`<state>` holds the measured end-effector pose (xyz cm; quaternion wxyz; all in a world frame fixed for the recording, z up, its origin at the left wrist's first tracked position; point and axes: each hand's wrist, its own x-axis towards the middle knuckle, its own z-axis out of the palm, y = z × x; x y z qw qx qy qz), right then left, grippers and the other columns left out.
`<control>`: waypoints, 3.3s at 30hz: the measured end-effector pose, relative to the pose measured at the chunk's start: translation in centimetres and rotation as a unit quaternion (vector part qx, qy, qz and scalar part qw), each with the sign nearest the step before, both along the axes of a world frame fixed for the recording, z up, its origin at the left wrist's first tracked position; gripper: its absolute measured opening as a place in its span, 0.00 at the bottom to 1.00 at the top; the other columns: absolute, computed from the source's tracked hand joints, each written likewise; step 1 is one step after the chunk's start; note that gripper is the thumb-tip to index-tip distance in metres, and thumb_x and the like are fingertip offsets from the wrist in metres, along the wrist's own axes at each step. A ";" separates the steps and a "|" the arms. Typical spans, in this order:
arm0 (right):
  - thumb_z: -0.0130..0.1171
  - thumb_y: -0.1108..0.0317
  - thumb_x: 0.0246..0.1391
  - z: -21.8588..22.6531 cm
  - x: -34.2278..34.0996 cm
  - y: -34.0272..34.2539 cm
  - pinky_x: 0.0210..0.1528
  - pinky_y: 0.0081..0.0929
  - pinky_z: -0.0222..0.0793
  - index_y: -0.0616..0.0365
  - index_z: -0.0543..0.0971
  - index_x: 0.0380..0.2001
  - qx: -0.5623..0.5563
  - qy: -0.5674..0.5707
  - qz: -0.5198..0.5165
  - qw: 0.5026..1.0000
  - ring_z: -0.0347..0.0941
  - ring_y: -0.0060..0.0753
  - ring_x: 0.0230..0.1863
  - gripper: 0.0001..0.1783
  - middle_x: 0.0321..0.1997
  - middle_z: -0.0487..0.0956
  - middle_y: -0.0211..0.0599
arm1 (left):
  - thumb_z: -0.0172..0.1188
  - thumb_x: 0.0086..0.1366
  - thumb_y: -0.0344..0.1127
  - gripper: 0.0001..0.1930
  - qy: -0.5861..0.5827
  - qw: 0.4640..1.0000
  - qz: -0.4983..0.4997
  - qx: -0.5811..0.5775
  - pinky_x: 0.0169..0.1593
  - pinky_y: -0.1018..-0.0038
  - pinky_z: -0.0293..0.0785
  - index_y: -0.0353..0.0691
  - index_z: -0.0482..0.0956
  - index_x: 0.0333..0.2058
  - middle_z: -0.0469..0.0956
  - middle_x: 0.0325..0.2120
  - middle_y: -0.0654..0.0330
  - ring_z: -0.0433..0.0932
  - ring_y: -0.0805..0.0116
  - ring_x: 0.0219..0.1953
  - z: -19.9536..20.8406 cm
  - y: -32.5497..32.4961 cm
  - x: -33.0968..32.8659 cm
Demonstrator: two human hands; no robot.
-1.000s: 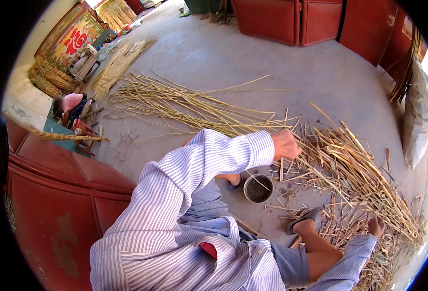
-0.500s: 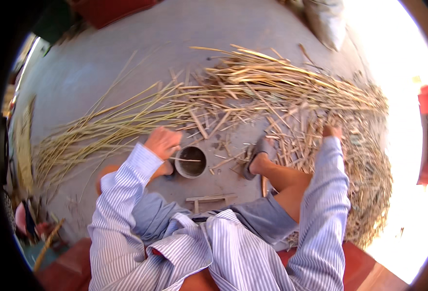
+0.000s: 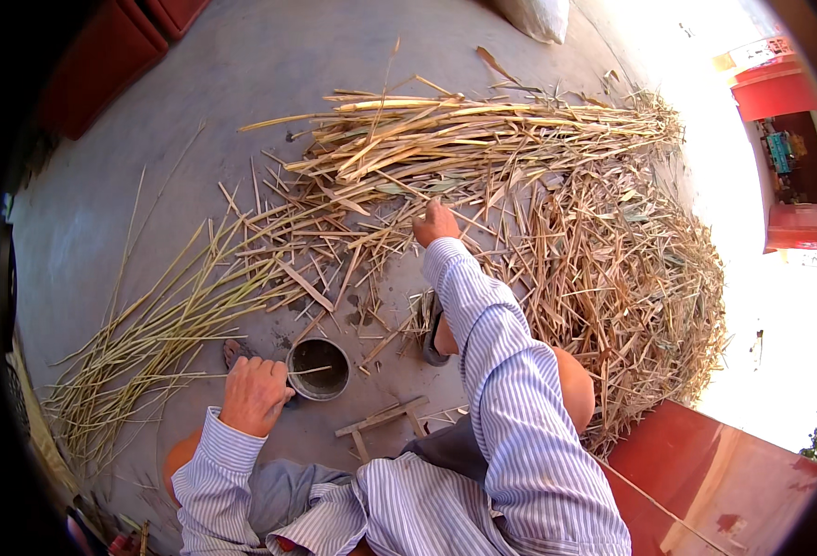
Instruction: The person sits on the floor and repeatedly strips dried straw stalks by hand, separating thin fibers from the main stalks. The separated fibers are placed into a small metal container while the remaining stalks are set aside.
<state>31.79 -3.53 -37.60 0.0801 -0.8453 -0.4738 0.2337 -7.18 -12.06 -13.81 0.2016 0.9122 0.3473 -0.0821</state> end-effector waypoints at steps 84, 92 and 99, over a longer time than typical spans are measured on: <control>0.56 0.70 0.48 -8.6 12.2 -2.1 0.48 0.39 0.71 0.54 0.81 0.34 -0.113 -0.185 0.213 0.953 0.75 0.44 0.48 0.09 0.40 0.79 0.42 | 0.69 0.47 0.39 0.20 0.050 0.992 -0.032 -0.110 0.40 0.61 0.64 0.34 0.76 0.36 0.75 0.31 0.54 0.74 0.56 0.37 -0.7 1.8 3.7; 0.59 0.66 0.53 -8.9 11.2 1.9 0.49 0.38 0.68 0.49 0.83 0.42 -0.231 -0.285 0.124 0.922 0.75 0.36 0.48 0.13 0.45 0.80 0.36 | 0.68 0.49 0.34 0.17 0.044 0.992 -0.030 -0.115 0.40 0.63 0.66 0.33 0.76 0.36 0.76 0.32 0.53 0.75 0.56 0.37 0.1 2.6 5.5; 0.57 0.63 0.55 -8.7 13.7 -0.7 0.48 0.39 0.76 0.51 0.82 0.47 -0.370 -0.120 0.101 0.916 0.78 0.40 0.52 0.17 0.52 0.80 0.39 | 0.59 0.55 0.25 0.09 -0.110 0.968 0.133 -0.185 0.37 0.72 0.75 0.34 0.77 0.36 0.78 0.35 0.56 0.78 0.60 0.35 -3.5 1.4 3.8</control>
